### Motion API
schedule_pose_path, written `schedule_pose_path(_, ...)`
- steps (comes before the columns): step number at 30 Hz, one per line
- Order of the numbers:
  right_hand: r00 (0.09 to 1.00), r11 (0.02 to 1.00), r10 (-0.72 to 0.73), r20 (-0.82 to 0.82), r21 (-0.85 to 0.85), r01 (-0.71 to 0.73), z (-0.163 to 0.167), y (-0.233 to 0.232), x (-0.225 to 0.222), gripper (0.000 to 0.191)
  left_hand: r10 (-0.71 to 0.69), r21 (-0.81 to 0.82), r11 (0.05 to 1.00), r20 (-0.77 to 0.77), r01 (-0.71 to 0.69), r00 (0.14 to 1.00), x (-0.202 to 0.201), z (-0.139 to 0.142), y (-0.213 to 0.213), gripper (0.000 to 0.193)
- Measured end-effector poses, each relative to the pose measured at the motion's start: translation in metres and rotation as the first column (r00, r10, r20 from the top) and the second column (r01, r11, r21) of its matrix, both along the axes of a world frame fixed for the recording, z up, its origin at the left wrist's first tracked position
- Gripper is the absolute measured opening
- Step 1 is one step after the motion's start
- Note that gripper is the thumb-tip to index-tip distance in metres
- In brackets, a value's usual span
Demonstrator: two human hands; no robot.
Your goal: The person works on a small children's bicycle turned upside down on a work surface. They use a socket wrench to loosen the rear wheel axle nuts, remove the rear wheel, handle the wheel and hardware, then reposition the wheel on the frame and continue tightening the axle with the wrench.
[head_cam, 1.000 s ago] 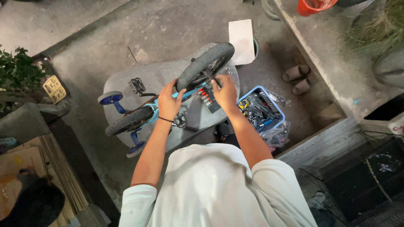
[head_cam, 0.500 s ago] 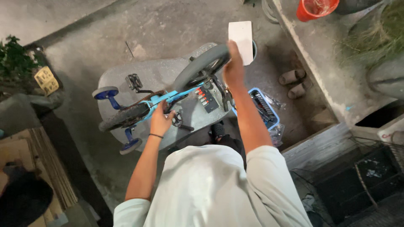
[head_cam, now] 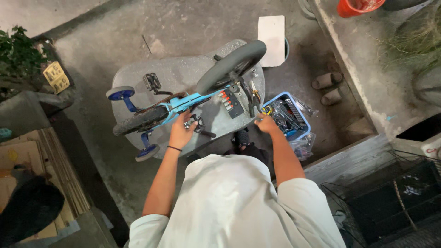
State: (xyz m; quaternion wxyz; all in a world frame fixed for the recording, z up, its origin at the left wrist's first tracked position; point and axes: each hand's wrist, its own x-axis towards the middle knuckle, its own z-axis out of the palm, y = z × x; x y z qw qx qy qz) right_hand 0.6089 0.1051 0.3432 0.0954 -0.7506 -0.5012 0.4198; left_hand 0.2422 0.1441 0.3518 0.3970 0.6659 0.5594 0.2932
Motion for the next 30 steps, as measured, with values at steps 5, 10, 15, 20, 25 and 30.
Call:
schedule_pose_path(5,0.999,0.999,0.043,-0.021,-0.007,-0.043,-0.005,-0.02,-0.005,0.05,-0.034,-0.017,0.999,-0.002,0.034,0.999,0.006,0.001,0.002,0.057)
schedule_pose_path(10,0.999,0.999,0.007,-0.052,-0.044,-0.009,-0.01,-0.029,-0.001,0.043,-0.03,-0.025,0.999,0.03,0.031,0.999,0.005,-0.005,0.002,0.057)
schedule_pose_path(15,0.981,0.979,-0.09,-0.173,0.166,0.119,-0.01,-0.026,-0.003,0.045,-0.037,-0.035,0.999,0.054,0.039,0.998,0.007,-0.003,0.001,0.057)
schedule_pose_path(20,0.869,0.825,-0.17,-0.465,0.416,0.384,0.004,0.005,-0.022,0.036,-0.02,0.168,0.986,-0.002,0.02,1.0,0.024,0.035,0.019,0.07)
schedule_pose_path(25,0.823,0.682,-0.101,-0.558,0.564,0.466,0.036,0.052,-0.046,0.031,-0.071,0.373,0.923,-0.083,0.097,0.994,0.06,0.086,0.061,0.09)
schedule_pose_path(30,0.88,0.672,-0.196,-0.433,0.594,0.442,0.06,0.073,-0.064,0.036,-0.104,0.399,0.903,-0.165,0.163,0.981,0.1,0.111,0.086,0.071)
